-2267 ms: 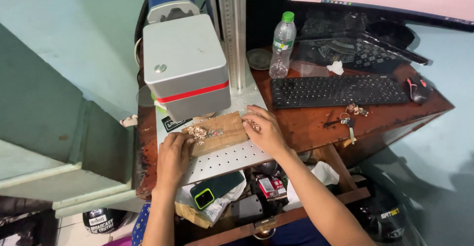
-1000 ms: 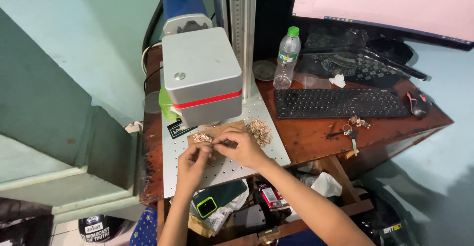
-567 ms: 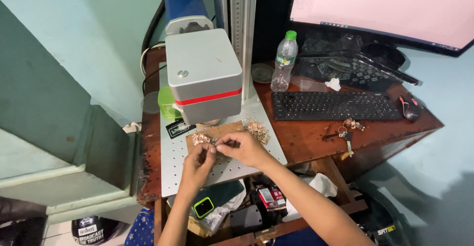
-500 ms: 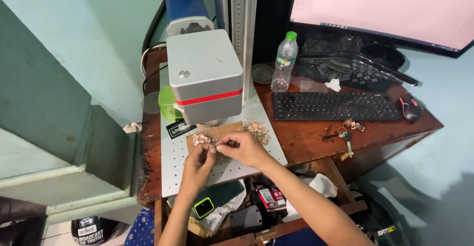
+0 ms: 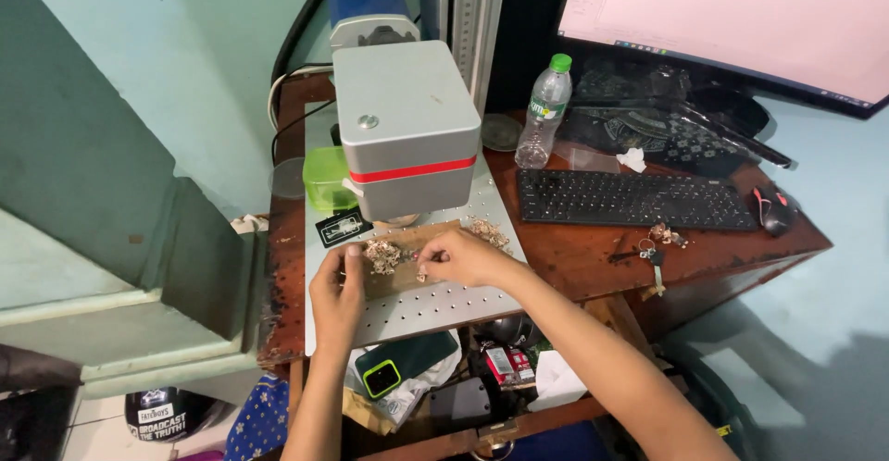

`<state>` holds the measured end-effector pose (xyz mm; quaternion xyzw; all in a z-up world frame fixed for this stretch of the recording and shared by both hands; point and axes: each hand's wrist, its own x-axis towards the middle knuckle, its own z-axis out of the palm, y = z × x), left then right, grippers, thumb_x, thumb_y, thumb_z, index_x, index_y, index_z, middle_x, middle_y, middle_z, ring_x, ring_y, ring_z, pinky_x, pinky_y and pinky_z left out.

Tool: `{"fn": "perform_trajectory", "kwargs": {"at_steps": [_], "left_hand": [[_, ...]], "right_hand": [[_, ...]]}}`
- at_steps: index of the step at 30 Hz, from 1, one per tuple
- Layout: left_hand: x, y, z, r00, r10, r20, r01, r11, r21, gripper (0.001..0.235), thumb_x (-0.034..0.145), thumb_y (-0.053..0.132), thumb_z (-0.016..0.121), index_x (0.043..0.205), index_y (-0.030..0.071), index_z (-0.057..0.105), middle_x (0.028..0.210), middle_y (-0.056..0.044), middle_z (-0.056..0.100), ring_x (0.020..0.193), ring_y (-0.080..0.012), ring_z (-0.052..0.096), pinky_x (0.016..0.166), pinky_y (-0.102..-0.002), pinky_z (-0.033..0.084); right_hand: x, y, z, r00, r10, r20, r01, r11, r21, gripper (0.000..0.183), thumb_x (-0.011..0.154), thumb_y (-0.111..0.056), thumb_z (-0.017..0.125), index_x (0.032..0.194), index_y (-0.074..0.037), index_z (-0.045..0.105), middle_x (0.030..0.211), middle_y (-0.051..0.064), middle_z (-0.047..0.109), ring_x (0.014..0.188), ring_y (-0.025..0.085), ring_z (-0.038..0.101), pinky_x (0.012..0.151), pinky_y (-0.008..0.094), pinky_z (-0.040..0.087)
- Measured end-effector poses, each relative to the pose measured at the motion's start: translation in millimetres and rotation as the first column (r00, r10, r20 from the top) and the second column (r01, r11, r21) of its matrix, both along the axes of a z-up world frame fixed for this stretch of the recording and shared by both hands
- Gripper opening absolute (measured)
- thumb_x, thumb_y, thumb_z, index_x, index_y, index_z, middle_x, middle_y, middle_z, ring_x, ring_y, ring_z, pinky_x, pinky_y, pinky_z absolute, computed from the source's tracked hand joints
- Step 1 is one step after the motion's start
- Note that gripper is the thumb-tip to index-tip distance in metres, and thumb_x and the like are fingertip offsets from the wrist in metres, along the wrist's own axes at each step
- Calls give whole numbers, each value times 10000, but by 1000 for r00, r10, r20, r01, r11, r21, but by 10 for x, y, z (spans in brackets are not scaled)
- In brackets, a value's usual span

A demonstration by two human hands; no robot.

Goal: Engraving small metal jewelry charms using a laser engraving machine by manually placing and removing each piece.

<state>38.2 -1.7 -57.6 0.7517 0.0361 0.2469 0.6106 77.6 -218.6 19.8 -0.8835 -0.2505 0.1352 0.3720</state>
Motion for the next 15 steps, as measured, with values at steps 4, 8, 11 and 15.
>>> {"fn": "perform_trajectory", "kwargs": {"at_steps": [4,8,11,15], "left_hand": [[28,28,-10,1000,22,4,-22,999,-23,219,1079,208,570,1086,89,754,773,-118,698,655,-192,580,587,-331,506],[13,31,47,999,39,13,-39,999,-21,237,1081,237,577,1081,100,770,789,-125,726,639,-210,610,567,-333,513],[24,43,18,999,47,9,-47,999,-14,238,1082,242,576,1076,113,776,806,-126,736,638,-222,621,564,-336,518],[23,44,41,998,55,-5,-55,999,0,241,1080,246,579,1063,114,780,836,-127,754,644,-243,644,568,-346,530]], "right_hand": [[123,48,-68,999,25,36,-22,996,-84,178,835,-200,685,922,-98,802,880,147,749,868,329,723,764,443,573],[290,80,-238,994,36,99,-18,985,-174,168,830,-238,682,912,-151,799,894,115,754,886,334,730,766,437,580],[406,92,-334,990,68,126,-43,980,-194,160,827,-228,678,900,-146,794,895,124,750,900,351,724,775,453,577],[389,116,-241,986,90,141,-59,976,-209,136,816,-218,679,854,-142,785,874,120,751,903,368,721,774,466,576]]}}
